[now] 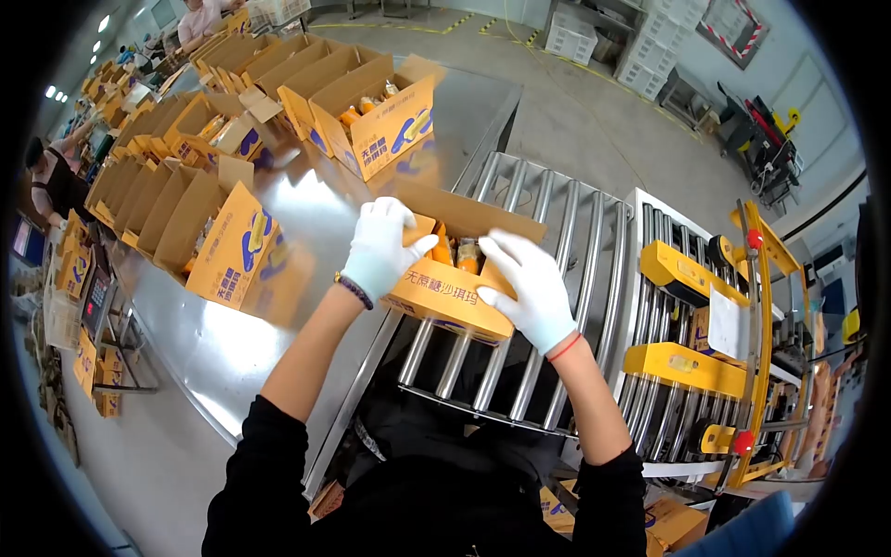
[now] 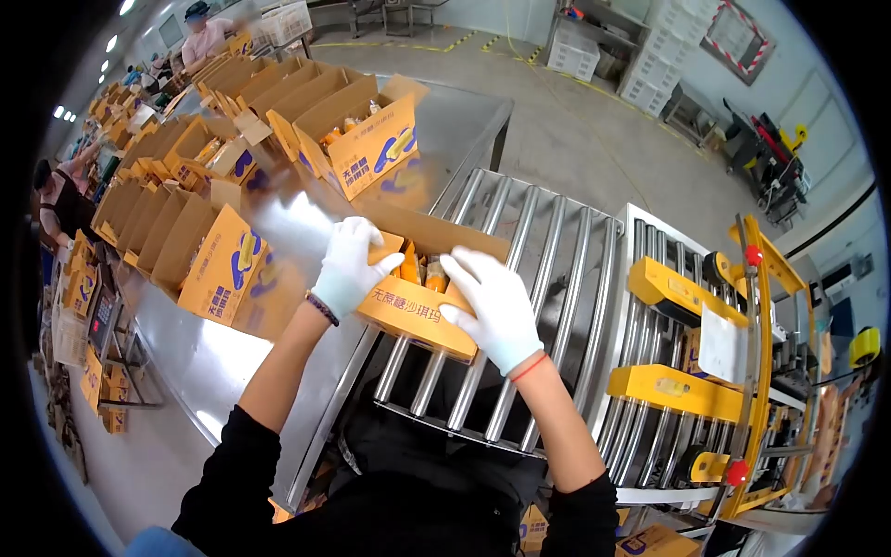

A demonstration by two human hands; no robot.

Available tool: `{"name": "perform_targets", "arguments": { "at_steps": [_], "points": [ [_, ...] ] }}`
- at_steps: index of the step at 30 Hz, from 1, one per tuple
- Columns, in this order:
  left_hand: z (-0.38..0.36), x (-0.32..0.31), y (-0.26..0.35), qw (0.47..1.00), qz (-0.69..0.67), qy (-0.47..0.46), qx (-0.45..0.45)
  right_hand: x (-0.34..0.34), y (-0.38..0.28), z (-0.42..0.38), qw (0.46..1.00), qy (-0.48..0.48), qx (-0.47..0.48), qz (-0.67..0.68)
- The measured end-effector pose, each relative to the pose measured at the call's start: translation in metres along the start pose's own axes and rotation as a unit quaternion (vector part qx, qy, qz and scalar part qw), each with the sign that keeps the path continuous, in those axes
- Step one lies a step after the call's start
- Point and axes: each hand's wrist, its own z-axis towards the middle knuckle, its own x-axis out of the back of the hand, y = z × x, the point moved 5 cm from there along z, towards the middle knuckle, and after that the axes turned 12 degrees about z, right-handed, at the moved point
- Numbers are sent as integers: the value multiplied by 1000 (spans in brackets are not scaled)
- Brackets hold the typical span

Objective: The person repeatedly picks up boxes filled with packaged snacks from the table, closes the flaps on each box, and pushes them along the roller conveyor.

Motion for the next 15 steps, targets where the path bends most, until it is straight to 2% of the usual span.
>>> {"name": "perform_targets", "arguments": {
  "at_steps": [2, 3, 4, 5, 6, 8, 10, 12, 14, 15],
  "points": [
    [-9, -16, -12, 999, 11, 31, 22, 14, -34, 10, 962, 96, 125, -221],
    [-17, -28, -29, 986, -124, 16, 115, 18, -43, 13, 950, 112, 105, -272],
    [-25, -42, -47, 945, -252, 2, 206, 11, -42, 11, 951, 111, 105, -268],
    [-31, -63, -62, 872, -418, -112, 229, 4, -39, 2, 952, 114, 98, -267],
    [-32, -60, -63, 872, -416, -112, 230, -4, -39, -8, 952, 117, 91, -267],
    [-33, -52, -49, 779, -563, -173, 216, -23, -37, -39, 982, 20, 50, -181],
    [-22, -47, -33, 765, -583, -194, 194, -25, -22, -59, 976, 37, 42, -211],
    [-7, -65, -4, 802, -519, -238, 176, -3, -13, -75, 979, 51, -3, -198],
    [4, -80, 31, 779, -565, -206, 180, 19, 6, -85, 972, 73, -30, -223],
    [8, -88, 44, 785, -557, -201, 179, 30, 14, -88, 968, 85, -42, -232]
  ]
}}
